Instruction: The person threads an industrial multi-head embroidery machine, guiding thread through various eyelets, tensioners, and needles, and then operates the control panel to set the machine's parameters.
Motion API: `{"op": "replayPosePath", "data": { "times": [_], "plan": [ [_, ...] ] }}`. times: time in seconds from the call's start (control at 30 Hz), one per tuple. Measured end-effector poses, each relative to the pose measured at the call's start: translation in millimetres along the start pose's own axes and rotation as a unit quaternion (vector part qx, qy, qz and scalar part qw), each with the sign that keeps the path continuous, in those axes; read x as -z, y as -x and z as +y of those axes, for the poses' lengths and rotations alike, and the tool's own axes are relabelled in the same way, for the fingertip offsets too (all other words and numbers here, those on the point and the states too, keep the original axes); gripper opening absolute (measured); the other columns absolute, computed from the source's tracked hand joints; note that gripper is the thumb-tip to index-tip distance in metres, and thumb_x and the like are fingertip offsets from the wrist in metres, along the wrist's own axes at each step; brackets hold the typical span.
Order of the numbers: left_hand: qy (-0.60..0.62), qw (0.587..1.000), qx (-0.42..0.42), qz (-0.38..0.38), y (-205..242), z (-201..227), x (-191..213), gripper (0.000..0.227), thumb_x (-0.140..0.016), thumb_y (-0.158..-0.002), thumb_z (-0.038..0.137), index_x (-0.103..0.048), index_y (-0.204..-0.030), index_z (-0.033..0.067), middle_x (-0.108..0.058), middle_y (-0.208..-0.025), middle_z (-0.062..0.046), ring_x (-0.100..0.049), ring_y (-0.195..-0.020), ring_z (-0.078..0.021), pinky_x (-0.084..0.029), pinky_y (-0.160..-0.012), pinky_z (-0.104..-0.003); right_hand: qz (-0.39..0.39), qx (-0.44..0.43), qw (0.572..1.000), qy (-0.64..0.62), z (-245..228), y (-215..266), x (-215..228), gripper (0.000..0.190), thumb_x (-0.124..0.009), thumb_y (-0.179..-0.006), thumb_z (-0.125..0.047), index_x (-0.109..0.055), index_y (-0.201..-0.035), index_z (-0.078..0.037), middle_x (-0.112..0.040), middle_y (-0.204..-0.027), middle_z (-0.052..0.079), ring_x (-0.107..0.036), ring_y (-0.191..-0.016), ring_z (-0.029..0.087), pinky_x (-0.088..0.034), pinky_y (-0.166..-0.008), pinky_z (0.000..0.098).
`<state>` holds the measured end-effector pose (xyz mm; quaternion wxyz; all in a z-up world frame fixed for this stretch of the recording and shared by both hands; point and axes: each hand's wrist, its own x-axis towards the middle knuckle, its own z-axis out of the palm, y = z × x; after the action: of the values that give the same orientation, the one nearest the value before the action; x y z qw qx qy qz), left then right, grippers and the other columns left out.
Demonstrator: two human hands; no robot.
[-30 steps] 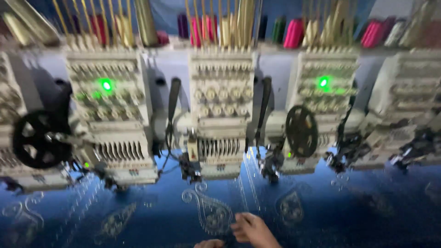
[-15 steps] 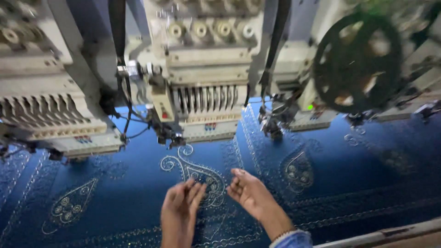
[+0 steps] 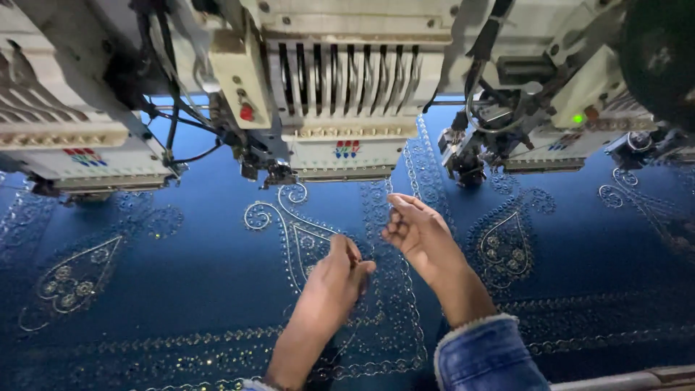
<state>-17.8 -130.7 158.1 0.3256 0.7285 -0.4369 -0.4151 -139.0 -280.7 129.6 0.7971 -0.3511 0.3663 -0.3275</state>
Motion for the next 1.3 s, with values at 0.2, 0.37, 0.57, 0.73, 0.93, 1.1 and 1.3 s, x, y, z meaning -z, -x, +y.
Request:
{"op": "replayPosePath", "data": {
  "times": [0.2,0.37,0.57,0.73,0.93,1.1,1.3],
  "plan": [
    [-0.114,0.992,-0.048,0.009,-11.9,-5.3,-1.7,0.027,-0.043,-0.101,0.006,-0.062,-0.119,0.0112,-0.067,-0.099,-0.017,-0.067,-0.081,-0.0347,-0.05,-0.071,-0.047,0.004,-0.004,1.0,-0.012,11.9,-1.7,-0.7,0.009,-0.07,-0.096,-0.012,-0.067,-0.104,-0.008,-0.058,-0.076,0.004,-0.057,-0.067,0.016,-0.054,-0.068,0.0325],
    [-0.16,0.981,-0.094,0.047,-22.3,-18.1,-19.8,0.013,-0.047,-0.097,0.004,-0.058,-0.096,0.0112,-0.065,-0.08,-0.012,-0.055,-0.08,-0.0287,-0.046,-0.068,-0.046,-0.005,-0.002,0.999,-0.049,16.1,0.9,-9.9,0.013,-0.068,-0.097,-0.009,-0.066,-0.109,-0.005,-0.055,-0.075,0.005,-0.053,-0.064,0.016,-0.051,-0.063,0.0318],
    [-0.149,0.976,-0.126,0.093,-31.1,-27.9,-29.2,0.014,-0.05,-0.095,0.006,-0.056,-0.084,0.014,-0.059,-0.066,-0.009,-0.054,-0.071,-0.0292,-0.042,-0.059,-0.045,-0.021,0.01,0.997,-0.073,32.2,-5.7,-4.6,0.005,-0.065,-0.1,-0.009,-0.062,-0.101,-0.006,-0.042,-0.064,0.0,-0.039,-0.055,0.01,-0.037,-0.055,0.0248],
    [-0.159,0.966,-0.154,0.134,-26.6,-30.1,-31.3,0.019,-0.052,-0.091,0.003,-0.059,-0.077,0.0148,-0.059,-0.06,-0.007,-0.053,-0.066,-0.0274,-0.043,-0.057,-0.044,-0.02,0.018,0.995,-0.1,36.3,-0.2,-2.6,0.005,-0.066,-0.097,-0.005,-0.061,-0.098,-0.005,-0.037,-0.058,-0.002,-0.035,-0.049,0.008,-0.03,-0.048,0.022],
    [-0.123,0.982,-0.105,0.1,36.1,10.1,1.9,0.031,-0.048,-0.103,0.027,-0.061,-0.13,0.0371,-0.073,-0.08,0.016,-0.056,-0.088,-0.0127,-0.025,-0.086,-0.036,0.003,0.088,0.979,0.182,6.4,46.1,3.4,0.012,-0.06,-0.105,-0.018,-0.055,-0.096,-0.013,-0.037,-0.073,-0.002,-0.028,-0.056,0.008,-0.028,-0.051,0.0271],
    [-0.238,0.966,-0.015,0.101,53.4,34.3,35.2,0.025,-0.054,-0.101,0.036,-0.076,-0.106,0.0253,-0.084,-0.076,0.008,-0.08,-0.09,-0.0094,-0.01,-0.125,-0.045,-0.148,0.15,0.799,0.563,1.6,78.5,22.0,0.019,-0.048,-0.108,-0.028,-0.056,-0.095,-0.016,-0.049,-0.07,-0.004,-0.037,-0.051,0.009,-0.033,-0.049,0.0254],
    [-0.276,0.918,-0.197,0.204,-0.9,15.9,27.4,0.014,-0.065,-0.092,0.021,-0.075,-0.101,0.0161,-0.079,-0.082,0.0,-0.071,-0.103,-0.0229,-0.013,-0.122,-0.056,-0.236,0.041,0.733,0.637,-15.8,120.3,1.8,0.017,-0.047,-0.11,-0.024,-0.048,-0.095,-0.018,-0.043,-0.064,0.001,-0.034,-0.055,0.015,-0.032,-0.058,0.0367]
  ]
}}
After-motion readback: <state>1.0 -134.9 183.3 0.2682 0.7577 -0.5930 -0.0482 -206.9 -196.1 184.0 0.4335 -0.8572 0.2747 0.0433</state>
